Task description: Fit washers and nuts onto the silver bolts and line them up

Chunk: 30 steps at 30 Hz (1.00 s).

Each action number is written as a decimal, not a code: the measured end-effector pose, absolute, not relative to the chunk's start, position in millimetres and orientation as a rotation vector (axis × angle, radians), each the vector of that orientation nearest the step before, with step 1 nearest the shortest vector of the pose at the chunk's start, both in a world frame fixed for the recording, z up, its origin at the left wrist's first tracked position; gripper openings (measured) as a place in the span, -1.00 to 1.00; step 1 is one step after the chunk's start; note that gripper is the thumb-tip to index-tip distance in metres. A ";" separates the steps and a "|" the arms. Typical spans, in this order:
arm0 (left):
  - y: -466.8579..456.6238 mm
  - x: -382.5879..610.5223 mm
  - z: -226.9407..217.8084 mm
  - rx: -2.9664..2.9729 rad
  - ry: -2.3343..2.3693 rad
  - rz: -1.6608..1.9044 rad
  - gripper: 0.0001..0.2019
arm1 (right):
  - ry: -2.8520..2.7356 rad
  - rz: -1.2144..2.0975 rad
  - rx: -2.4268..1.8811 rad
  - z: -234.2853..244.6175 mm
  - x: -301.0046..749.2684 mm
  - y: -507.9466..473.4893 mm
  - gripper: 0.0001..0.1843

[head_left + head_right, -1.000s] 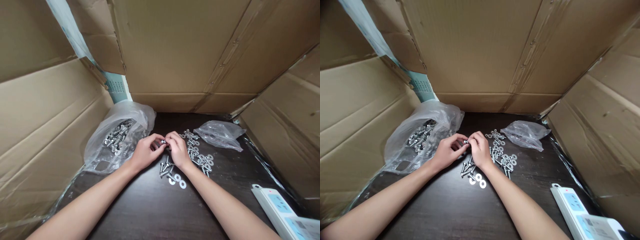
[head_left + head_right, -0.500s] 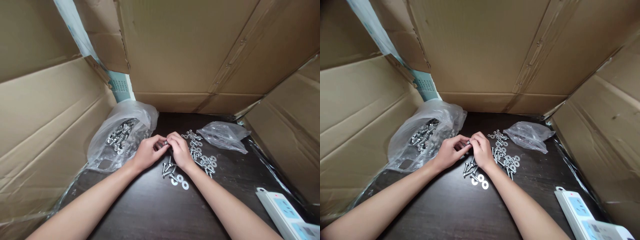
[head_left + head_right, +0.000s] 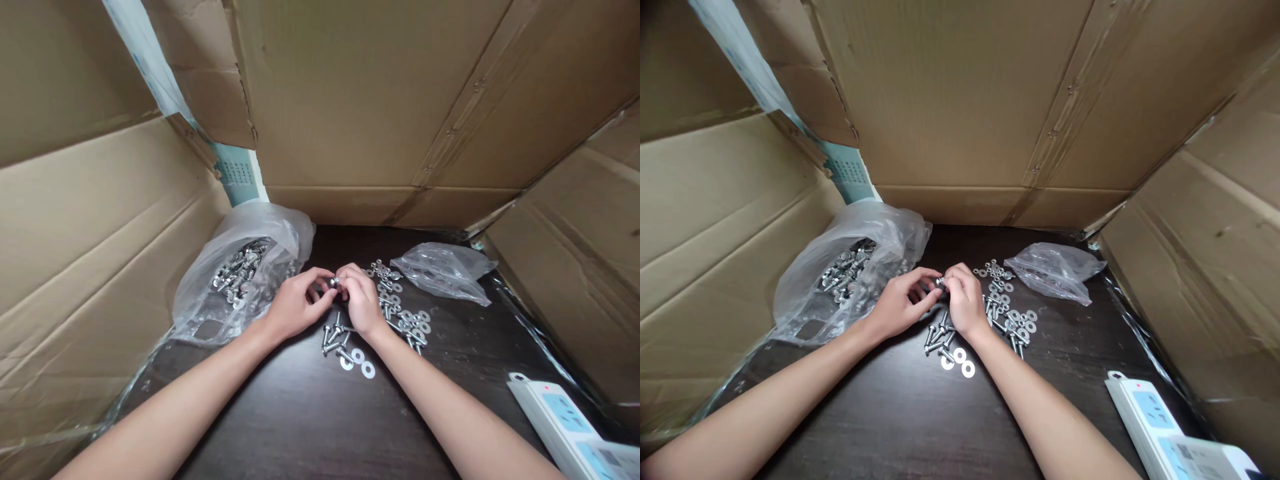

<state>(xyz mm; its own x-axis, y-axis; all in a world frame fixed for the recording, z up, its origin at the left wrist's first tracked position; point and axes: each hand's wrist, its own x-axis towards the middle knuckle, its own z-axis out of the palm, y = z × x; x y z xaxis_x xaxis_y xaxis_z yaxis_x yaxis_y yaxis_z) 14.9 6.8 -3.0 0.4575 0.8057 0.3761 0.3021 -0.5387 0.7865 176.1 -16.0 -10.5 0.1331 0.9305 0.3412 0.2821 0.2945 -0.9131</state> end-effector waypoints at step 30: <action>6.3 11.0 -5.3 2.203 0.858 0.892 -0.80 | -1.589 0.657 -1.179 -6.5 167.4 -22.5 -0.52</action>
